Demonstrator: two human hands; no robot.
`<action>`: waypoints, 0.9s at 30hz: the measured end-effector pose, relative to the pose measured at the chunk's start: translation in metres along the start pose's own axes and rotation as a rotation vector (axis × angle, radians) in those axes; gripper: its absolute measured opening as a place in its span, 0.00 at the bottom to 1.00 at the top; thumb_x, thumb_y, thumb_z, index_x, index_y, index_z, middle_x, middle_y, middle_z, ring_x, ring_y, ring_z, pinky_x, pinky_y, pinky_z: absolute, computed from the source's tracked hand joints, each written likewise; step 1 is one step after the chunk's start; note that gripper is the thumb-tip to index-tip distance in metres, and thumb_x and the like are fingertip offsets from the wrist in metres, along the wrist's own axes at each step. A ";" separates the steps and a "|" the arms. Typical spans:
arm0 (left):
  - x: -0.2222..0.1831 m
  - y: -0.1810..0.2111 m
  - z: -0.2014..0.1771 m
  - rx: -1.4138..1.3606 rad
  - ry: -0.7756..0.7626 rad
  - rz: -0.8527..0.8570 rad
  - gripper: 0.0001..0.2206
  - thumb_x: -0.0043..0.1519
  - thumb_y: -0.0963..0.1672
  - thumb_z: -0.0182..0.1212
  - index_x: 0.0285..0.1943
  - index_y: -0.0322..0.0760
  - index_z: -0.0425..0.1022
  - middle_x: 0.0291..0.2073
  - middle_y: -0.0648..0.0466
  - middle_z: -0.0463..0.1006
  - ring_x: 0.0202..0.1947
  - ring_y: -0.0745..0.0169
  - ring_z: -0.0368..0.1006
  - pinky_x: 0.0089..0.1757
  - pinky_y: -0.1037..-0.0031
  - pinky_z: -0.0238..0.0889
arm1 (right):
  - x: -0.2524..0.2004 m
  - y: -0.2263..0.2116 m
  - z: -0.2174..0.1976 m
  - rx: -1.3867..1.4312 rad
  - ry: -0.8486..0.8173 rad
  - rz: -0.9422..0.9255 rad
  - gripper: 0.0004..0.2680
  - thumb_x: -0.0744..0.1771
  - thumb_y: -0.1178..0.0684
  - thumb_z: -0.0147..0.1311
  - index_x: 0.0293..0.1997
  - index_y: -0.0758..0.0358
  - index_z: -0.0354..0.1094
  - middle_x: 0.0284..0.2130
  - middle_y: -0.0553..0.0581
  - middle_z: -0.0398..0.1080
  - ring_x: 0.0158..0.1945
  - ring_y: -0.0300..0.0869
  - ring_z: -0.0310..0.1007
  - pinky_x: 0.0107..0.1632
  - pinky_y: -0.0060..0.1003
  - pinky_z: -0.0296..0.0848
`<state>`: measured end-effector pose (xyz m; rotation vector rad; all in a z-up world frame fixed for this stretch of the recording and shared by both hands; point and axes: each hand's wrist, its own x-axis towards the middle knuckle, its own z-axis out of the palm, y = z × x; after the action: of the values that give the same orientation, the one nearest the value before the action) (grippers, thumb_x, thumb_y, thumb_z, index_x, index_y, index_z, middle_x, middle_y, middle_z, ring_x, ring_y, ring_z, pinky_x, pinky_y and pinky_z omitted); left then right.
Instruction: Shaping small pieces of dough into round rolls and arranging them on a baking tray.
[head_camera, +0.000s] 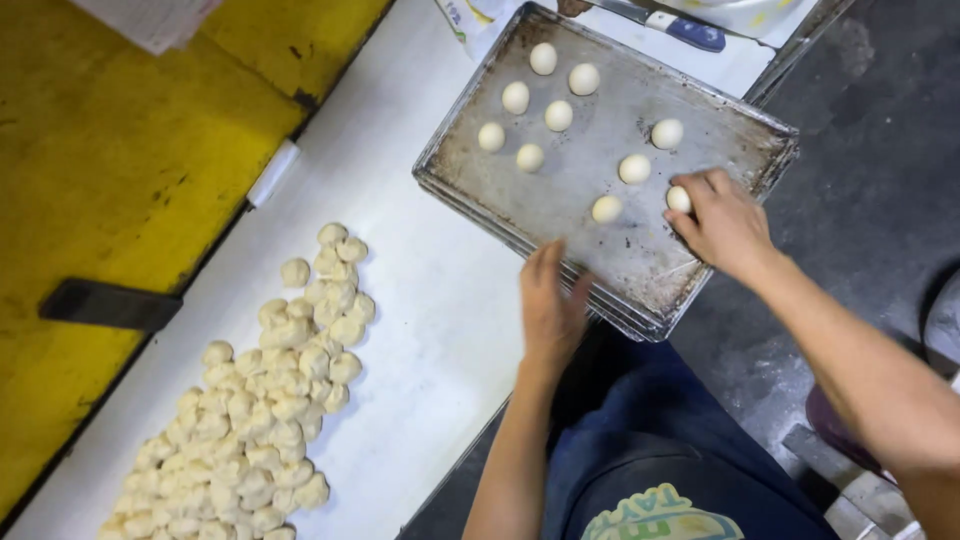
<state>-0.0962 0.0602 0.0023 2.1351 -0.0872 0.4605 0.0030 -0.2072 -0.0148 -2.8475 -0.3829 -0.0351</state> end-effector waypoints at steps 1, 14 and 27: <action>-0.019 -0.003 -0.026 0.003 0.013 0.007 0.30 0.55 0.42 0.73 0.68 0.31 0.67 0.57 0.38 0.70 0.62 0.34 0.67 0.61 0.53 0.61 | -0.001 -0.014 -0.018 -0.001 0.011 -0.011 0.19 0.67 0.43 0.59 0.64 0.52 0.69 0.53 0.61 0.71 0.54 0.62 0.76 0.54 0.54 0.75; -0.189 -0.096 -0.194 0.717 0.510 -0.441 0.09 0.62 0.45 0.60 0.50 0.42 0.75 0.36 0.54 0.69 0.38 0.51 0.70 0.41 0.63 0.65 | -0.048 -0.310 0.040 0.341 -0.326 -0.940 0.04 0.65 0.51 0.57 0.34 0.57 0.70 0.32 0.57 0.72 0.41 0.54 0.75 0.42 0.45 0.74; -0.170 -0.112 -0.198 0.893 0.494 -0.442 0.07 0.63 0.46 0.55 0.47 0.42 0.71 0.33 0.58 0.61 0.30 0.54 0.64 0.32 0.64 0.59 | 0.135 -0.450 0.153 0.730 0.041 -0.621 0.11 0.74 0.58 0.61 0.59 0.65 0.60 0.46 0.70 0.59 0.49 0.72 0.69 0.52 0.58 0.69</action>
<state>-0.2856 0.2665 -0.0464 2.6929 1.0195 0.8450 0.0128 0.2862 -0.0370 -1.9289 -1.0138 -0.0581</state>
